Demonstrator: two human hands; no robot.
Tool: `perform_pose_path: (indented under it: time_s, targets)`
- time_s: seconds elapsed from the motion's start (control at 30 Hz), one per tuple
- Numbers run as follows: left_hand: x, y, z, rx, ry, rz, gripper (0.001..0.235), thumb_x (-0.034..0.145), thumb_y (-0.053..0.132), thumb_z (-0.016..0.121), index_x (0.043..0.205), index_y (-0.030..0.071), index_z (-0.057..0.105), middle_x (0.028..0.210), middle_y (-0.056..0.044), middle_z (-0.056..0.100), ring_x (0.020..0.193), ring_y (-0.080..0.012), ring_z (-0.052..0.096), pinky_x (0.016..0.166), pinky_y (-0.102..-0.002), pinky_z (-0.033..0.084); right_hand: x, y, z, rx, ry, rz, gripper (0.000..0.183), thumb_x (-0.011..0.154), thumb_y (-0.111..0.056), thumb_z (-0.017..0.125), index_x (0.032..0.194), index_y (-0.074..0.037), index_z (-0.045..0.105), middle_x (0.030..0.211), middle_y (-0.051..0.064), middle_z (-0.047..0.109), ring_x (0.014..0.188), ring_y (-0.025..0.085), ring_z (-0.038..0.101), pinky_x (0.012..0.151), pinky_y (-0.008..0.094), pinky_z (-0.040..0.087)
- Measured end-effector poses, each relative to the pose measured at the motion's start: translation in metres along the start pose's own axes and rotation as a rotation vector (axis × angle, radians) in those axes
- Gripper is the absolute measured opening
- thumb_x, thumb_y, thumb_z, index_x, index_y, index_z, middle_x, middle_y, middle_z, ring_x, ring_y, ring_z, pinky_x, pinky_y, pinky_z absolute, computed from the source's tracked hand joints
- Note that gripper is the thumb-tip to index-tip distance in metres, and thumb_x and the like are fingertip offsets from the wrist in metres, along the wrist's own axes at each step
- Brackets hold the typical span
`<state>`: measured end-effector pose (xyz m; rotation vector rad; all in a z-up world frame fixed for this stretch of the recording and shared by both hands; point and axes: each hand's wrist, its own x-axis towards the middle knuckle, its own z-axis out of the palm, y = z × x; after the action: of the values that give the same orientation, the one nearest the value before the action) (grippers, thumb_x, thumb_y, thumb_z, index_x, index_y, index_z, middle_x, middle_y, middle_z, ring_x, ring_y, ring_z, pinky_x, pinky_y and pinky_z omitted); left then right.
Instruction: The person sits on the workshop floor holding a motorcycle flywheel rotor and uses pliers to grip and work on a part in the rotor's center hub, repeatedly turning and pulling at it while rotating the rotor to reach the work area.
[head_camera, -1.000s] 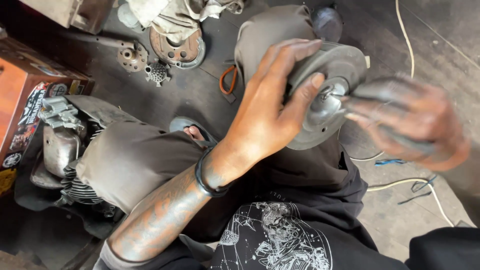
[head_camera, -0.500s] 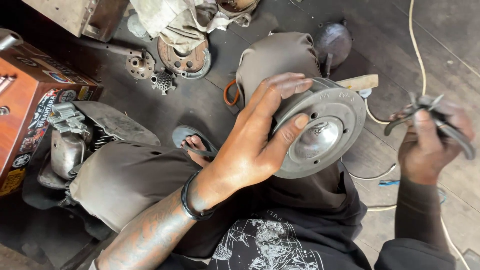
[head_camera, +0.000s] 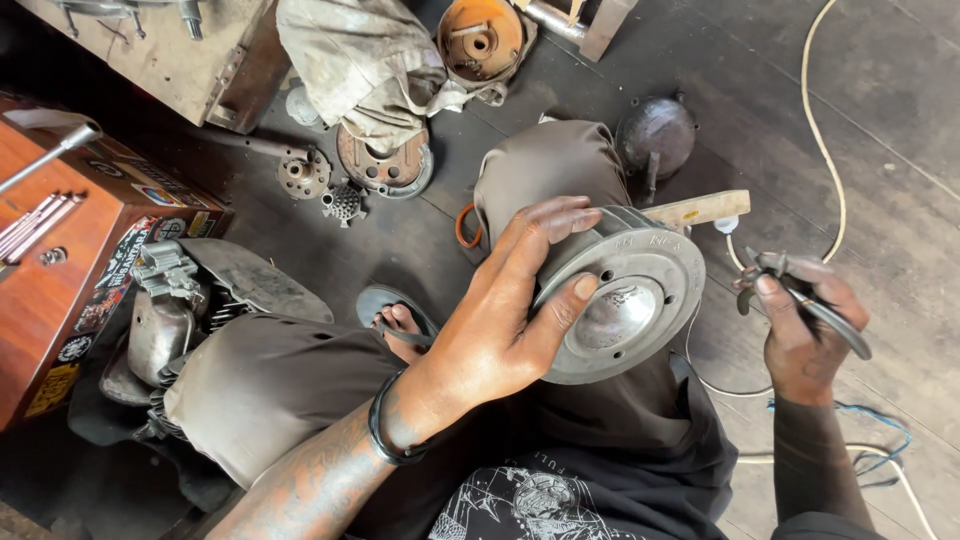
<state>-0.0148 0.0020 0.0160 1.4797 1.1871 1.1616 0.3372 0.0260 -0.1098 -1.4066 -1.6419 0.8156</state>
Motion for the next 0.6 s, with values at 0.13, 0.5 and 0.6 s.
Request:
perform_pose_path:
  time_s: [0.13,0.5,0.6]
  targets:
    - [-0.0005,0.0024,-0.0008,0.001,-0.009,-0.012,0.041,0.101,0.010,0.058,0.138,-0.002,0.047,0.144,-0.019,0.051,0.134,-0.0338,0.057,0.115,-0.042,0.047,-0.0018,-0.0004,0.0013,-0.012,-0.038,-0.036,0.022,0.100,0.005,0.068,0.121,0.011,0.064,0.110,0.020,0.068,0.086,0.023,0.063,0.084,0.032,0.051]
    - [0.0008,0.0045,-0.0019,0.050,-0.030,-0.032,0.042,0.100,0.014,0.058,0.137,-0.003,0.047,0.140,-0.018,0.054,0.130,-0.0331,0.058,0.112,-0.042,0.046,-0.0027,0.0061,-0.0007,-0.030,-0.017,-0.031,0.023,0.101,0.006,0.066,0.124,0.011,0.065,0.108,0.019,0.067,0.084,0.022,0.062,0.083,0.031,0.050]
    - [0.0029,0.0034,-0.0018,0.040,-0.038,-0.035,0.043,0.100,0.013,0.057,0.137,-0.003,0.046,0.140,-0.019,0.054,0.129,-0.0342,0.058,0.112,-0.042,0.046,0.0002,0.0073,0.0023,0.021,-0.014,-0.074,0.022,0.101,0.006,0.065,0.122,0.010,0.062,0.105,0.019,0.067,0.082,0.023,0.064,0.079,0.031,0.051]
